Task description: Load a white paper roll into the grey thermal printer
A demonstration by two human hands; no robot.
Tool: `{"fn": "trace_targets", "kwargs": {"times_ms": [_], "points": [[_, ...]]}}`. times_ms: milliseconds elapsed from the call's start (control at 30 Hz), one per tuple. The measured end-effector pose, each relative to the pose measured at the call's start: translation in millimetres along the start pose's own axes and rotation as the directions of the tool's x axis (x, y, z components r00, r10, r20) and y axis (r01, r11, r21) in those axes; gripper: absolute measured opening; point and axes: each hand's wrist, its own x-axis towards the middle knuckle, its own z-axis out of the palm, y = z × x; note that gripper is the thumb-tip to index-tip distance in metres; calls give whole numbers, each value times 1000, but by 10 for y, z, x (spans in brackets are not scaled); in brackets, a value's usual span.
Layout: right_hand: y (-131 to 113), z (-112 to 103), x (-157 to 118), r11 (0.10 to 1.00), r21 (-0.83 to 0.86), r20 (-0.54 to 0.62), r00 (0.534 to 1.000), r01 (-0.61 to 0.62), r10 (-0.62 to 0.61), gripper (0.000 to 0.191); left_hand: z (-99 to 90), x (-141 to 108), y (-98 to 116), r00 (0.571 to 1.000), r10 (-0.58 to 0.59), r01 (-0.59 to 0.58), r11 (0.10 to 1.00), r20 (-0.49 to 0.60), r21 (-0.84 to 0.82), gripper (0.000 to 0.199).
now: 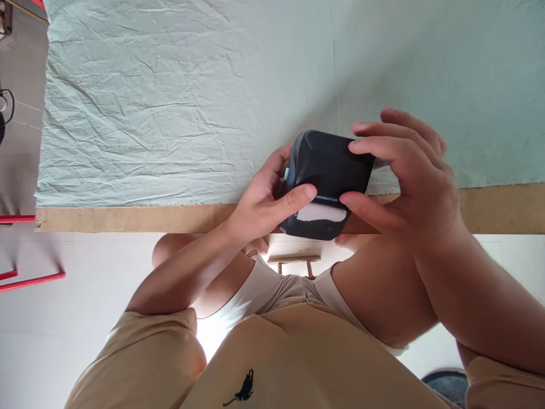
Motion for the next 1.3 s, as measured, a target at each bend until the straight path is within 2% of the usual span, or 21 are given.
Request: {"fn": "trace_targets", "kwargs": {"times_ms": [133, 233, 300, 400, 500, 667, 767, 900, 1067, 1167, 1300], "points": [[52, -36, -16, 999, 2, 94, 995, -41, 40, 52, 11, -14, 30, 999, 34, -33, 998, -14, 49, 72], [50, -30, -32, 999, 22, 137, 990, -33, 29, 50, 3, -7, 30, 999, 47, -47, 998, -7, 53, 77], [27, -3, -45, 999, 35, 110, 994, -9, 5, 52, 7, -6, 56, 999, 42, -41, 997, -12, 67, 89], [-6, 37, -58, 1000, 13, 21, 1000, 21, -21, 56, 21, 0, 100, 999, -30, 32, 997, -29, 68, 98], [-24, 40, -59, 1000, -2, -3, 1000, 18, -18, 57, 25, 21, 56, 998, -56, 56, 998, -22, 17, 97], [-29, 18, -43, 1000, -17, 1, 1000, 13, -13, 54, 17, 57, -89, 997, 6, -7, 1000, -71, -11, 92], [-26, 29, -29, 999, -26, -35, 999, 38, -39, 52, 15, 40, -102, 993, 30, -30, 1000, -117, 3, 87], [-29, 65, -27, 996, -52, -54, 996, 69, -72, 54, 31, -20, -112, 994, 17, -19, 1000, -111, -15, 76], [-28, 93, -47, 998, -28, -24, 998, 63, -63, 69, 119, -24, -37, 991, -1, -12, 995, -134, -100, 77], [-22, 95, -60, 997, 14, -30, 997, 76, -75, 72, 147, 13, 51, 989, -60, 53, 997, -136, -52, 75], [-30, 89, -74, 997, -32, -12, 997, 70, -70, 75, 142, 29, 75, 989, -74, 76, 997, -129, 11, 83]]}}
